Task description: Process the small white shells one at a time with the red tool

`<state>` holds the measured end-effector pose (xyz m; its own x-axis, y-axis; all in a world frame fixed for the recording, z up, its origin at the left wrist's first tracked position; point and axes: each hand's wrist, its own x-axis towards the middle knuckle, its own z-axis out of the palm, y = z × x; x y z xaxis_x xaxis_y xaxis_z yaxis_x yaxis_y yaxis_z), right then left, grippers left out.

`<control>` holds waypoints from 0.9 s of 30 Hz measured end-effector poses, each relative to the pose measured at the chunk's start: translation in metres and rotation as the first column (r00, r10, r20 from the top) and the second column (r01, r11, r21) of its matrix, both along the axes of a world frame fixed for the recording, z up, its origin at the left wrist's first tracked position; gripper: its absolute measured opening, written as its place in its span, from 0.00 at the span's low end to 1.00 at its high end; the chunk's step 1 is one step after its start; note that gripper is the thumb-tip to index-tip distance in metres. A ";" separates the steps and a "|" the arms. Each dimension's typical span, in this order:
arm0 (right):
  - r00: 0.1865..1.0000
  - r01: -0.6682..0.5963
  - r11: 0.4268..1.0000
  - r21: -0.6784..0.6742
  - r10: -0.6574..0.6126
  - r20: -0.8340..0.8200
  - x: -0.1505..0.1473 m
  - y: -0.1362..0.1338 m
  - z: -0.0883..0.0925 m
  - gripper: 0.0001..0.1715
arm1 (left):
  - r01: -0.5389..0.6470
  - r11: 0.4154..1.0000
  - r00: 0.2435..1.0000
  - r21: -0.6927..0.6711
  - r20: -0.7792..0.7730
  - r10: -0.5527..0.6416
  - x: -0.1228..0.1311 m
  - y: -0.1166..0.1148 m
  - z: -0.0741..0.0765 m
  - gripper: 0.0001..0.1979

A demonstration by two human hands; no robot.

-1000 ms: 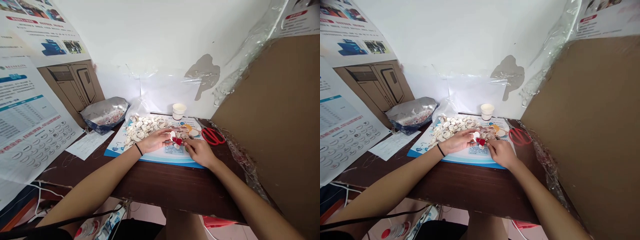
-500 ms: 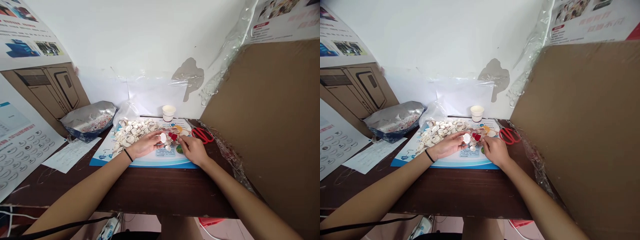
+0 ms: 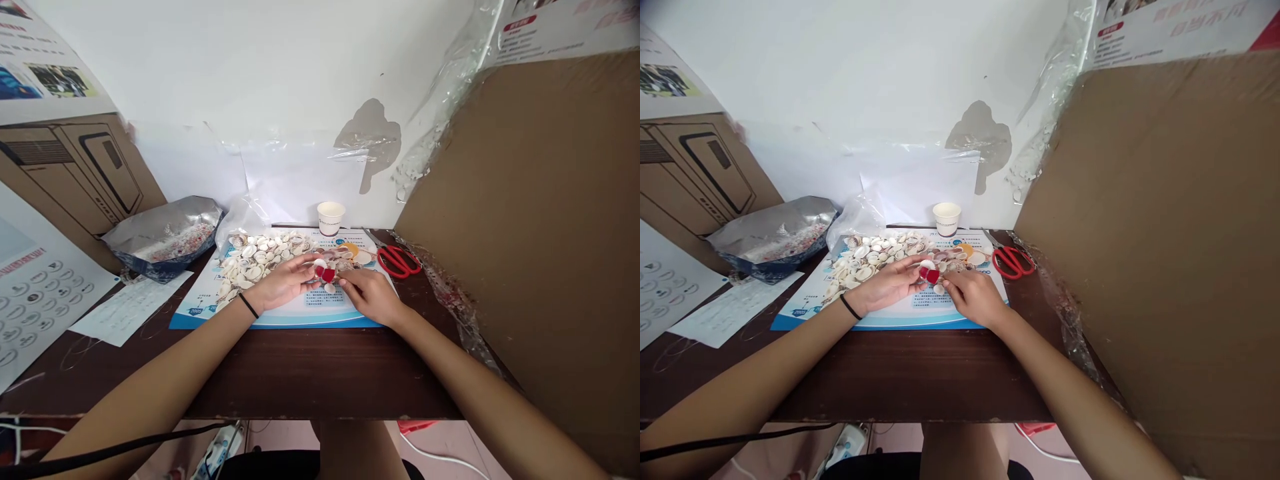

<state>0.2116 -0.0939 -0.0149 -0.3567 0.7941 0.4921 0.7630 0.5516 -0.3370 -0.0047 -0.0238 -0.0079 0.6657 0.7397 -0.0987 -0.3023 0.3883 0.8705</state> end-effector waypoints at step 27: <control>0.995 0.101 0.994 0.031 -0.100 -0.015 0.009 0.007 0.000 0.20 | -0.020 0.999 0.999 -0.038 0.028 0.021 0.003 0.002 -0.001 0.15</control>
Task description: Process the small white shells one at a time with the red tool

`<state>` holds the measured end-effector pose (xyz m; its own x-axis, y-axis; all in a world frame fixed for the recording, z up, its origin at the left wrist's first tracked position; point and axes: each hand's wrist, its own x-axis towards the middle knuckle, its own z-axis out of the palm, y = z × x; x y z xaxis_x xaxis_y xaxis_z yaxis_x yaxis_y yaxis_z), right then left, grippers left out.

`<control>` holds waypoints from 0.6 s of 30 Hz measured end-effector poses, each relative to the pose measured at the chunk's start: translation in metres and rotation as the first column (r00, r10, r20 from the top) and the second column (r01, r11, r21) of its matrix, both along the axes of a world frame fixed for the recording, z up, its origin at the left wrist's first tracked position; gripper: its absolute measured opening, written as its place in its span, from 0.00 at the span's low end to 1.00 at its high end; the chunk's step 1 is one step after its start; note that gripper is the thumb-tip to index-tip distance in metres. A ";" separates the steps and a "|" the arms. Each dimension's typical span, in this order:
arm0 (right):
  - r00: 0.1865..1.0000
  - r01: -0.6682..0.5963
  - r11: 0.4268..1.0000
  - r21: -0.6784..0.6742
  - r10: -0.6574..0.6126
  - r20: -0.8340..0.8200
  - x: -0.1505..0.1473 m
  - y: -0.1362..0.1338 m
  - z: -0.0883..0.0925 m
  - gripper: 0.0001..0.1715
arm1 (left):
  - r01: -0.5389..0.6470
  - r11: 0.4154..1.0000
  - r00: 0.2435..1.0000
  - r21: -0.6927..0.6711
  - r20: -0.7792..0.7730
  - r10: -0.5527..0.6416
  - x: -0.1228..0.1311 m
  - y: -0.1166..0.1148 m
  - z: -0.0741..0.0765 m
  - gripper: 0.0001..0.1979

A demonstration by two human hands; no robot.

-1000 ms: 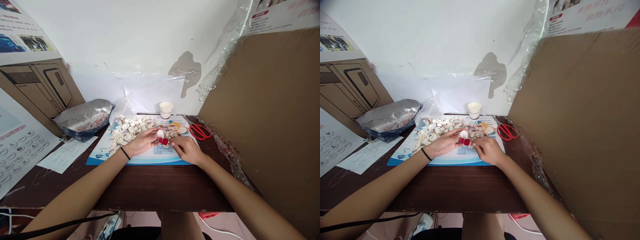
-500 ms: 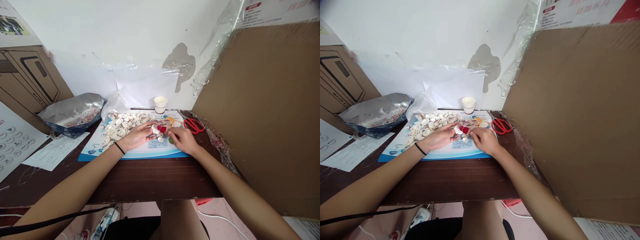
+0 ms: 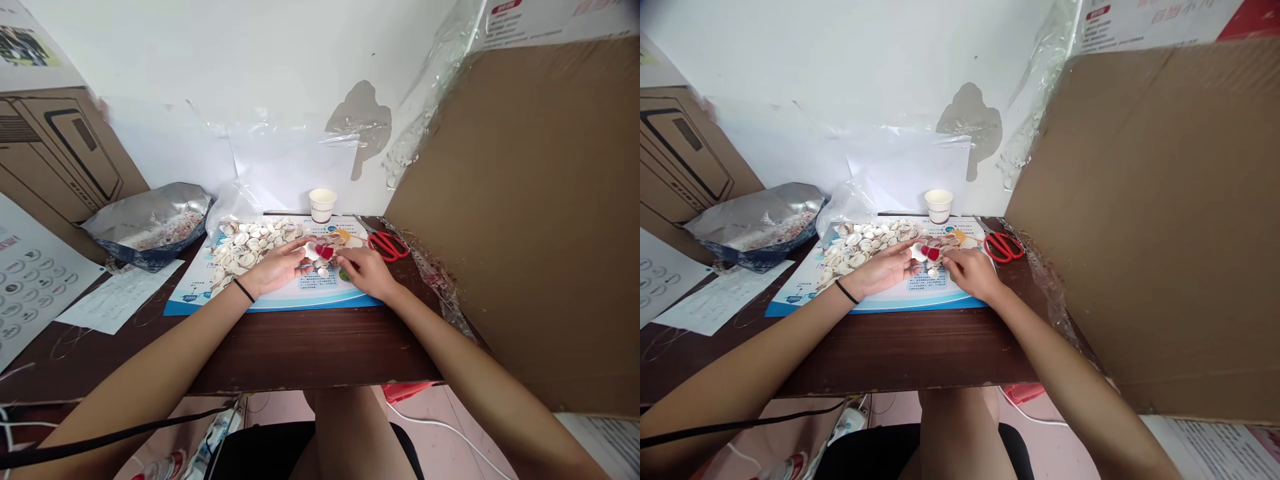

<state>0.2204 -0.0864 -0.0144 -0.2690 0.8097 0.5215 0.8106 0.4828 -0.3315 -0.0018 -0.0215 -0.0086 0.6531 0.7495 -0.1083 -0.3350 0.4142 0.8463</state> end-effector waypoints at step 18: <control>0.993 0.082 0.996 0.032 -0.079 -0.093 -0.002 0.004 -0.006 0.16 | -0.009 1.000 1.000 0.015 -0.001 0.009 0.002 0.000 0.000 0.16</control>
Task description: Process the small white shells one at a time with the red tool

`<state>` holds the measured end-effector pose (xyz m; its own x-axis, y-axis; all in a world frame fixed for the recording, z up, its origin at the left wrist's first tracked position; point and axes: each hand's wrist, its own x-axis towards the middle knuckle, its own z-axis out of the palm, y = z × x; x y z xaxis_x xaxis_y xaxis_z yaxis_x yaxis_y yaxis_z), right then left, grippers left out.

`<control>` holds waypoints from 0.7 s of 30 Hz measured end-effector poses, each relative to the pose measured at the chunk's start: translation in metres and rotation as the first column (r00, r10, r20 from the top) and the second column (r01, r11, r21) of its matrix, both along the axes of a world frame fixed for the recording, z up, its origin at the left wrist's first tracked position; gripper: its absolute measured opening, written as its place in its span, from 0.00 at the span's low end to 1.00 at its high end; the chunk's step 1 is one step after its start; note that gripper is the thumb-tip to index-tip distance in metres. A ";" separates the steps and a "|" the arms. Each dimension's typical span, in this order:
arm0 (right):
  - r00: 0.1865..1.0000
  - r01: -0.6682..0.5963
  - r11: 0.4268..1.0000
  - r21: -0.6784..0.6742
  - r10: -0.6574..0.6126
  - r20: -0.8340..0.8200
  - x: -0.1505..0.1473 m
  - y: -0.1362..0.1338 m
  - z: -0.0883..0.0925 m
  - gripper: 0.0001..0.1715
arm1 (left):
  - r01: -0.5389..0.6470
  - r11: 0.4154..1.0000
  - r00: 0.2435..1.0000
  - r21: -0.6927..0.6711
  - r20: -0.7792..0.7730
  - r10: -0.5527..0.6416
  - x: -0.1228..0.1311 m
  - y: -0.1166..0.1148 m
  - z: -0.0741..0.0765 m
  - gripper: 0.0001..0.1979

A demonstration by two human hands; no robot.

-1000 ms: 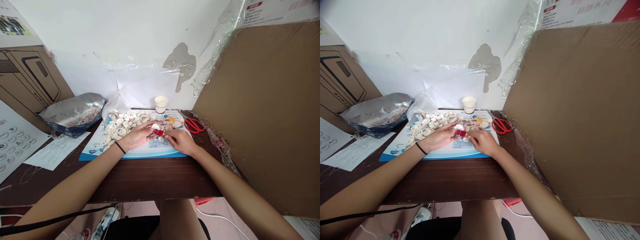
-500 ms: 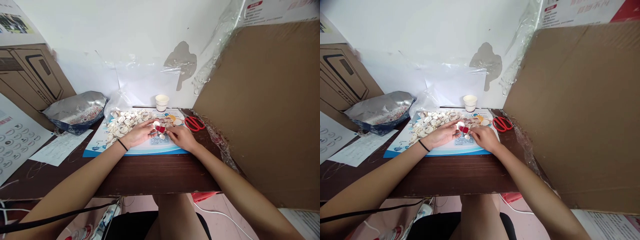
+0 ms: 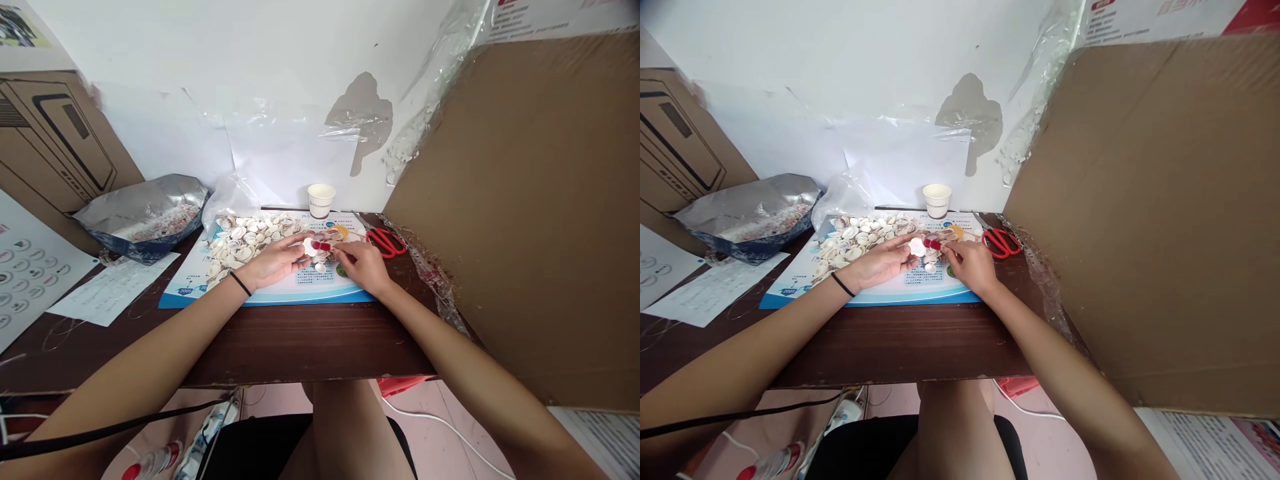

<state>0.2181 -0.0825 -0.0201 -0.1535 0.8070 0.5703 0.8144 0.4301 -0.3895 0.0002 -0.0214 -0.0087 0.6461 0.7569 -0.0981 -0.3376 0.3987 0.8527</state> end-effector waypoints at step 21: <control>0.997 -0.083 0.983 0.162 0.083 0.008 0.003 0.001 -0.002 0.16 | 0.042 0.999 0.999 0.028 -0.027 -0.041 0.000 0.001 -0.001 0.15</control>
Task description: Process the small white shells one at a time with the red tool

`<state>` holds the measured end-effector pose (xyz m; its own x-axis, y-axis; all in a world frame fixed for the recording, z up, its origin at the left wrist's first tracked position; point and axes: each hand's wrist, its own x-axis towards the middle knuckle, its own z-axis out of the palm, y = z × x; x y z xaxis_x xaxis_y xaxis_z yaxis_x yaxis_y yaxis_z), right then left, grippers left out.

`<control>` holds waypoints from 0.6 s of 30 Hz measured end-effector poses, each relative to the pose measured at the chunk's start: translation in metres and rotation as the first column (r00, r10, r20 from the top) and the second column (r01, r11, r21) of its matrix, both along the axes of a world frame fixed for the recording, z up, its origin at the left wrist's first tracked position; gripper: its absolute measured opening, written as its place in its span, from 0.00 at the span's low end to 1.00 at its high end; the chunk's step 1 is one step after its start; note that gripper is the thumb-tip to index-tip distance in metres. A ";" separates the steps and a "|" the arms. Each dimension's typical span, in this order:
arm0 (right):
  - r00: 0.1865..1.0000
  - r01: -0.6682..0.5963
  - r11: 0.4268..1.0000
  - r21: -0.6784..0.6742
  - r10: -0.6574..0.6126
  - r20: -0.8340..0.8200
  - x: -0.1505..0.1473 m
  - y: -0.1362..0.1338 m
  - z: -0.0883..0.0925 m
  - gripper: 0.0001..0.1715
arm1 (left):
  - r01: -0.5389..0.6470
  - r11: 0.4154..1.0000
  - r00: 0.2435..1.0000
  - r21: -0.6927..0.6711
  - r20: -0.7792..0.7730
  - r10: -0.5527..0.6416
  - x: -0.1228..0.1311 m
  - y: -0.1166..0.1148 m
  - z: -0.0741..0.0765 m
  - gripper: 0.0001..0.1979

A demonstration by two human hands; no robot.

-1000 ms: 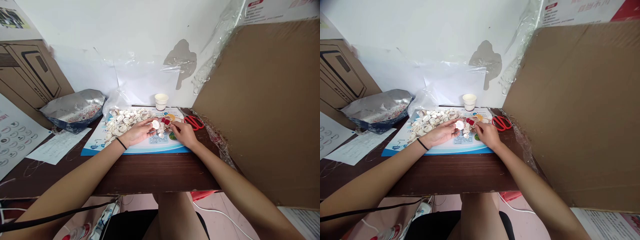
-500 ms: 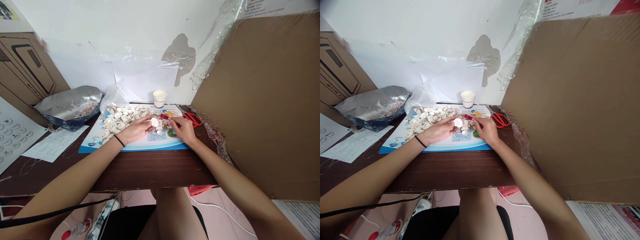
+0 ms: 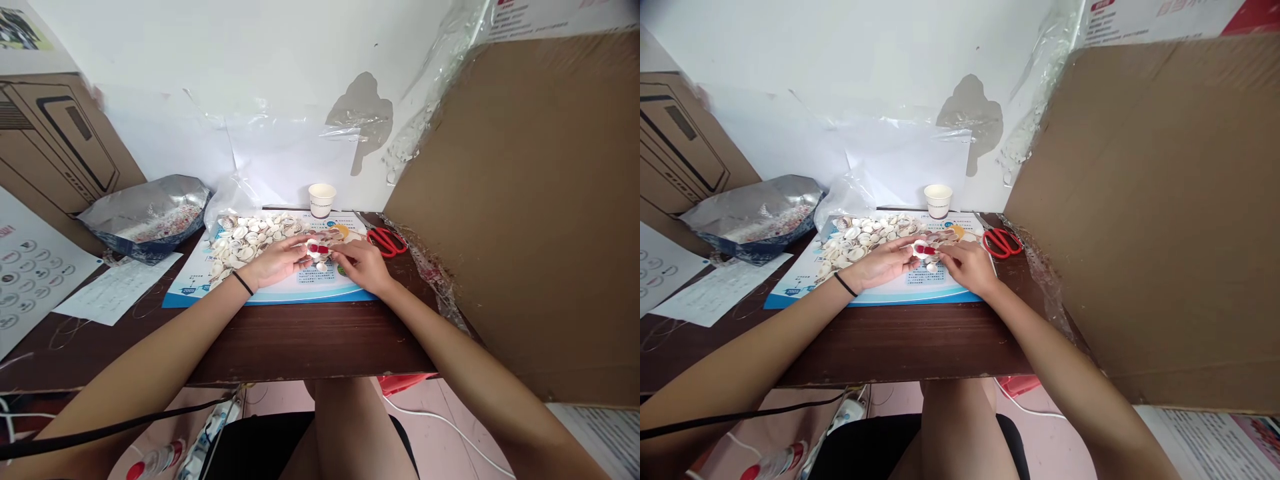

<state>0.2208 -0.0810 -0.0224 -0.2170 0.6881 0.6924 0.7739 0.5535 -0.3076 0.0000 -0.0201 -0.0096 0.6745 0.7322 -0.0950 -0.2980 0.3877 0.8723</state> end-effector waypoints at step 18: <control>0.998 -0.027 0.999 -0.022 0.029 0.052 0.004 0.002 -0.003 0.16 | 0.060 0.996 0.998 0.063 0.029 -0.062 -0.002 0.002 -0.004 0.15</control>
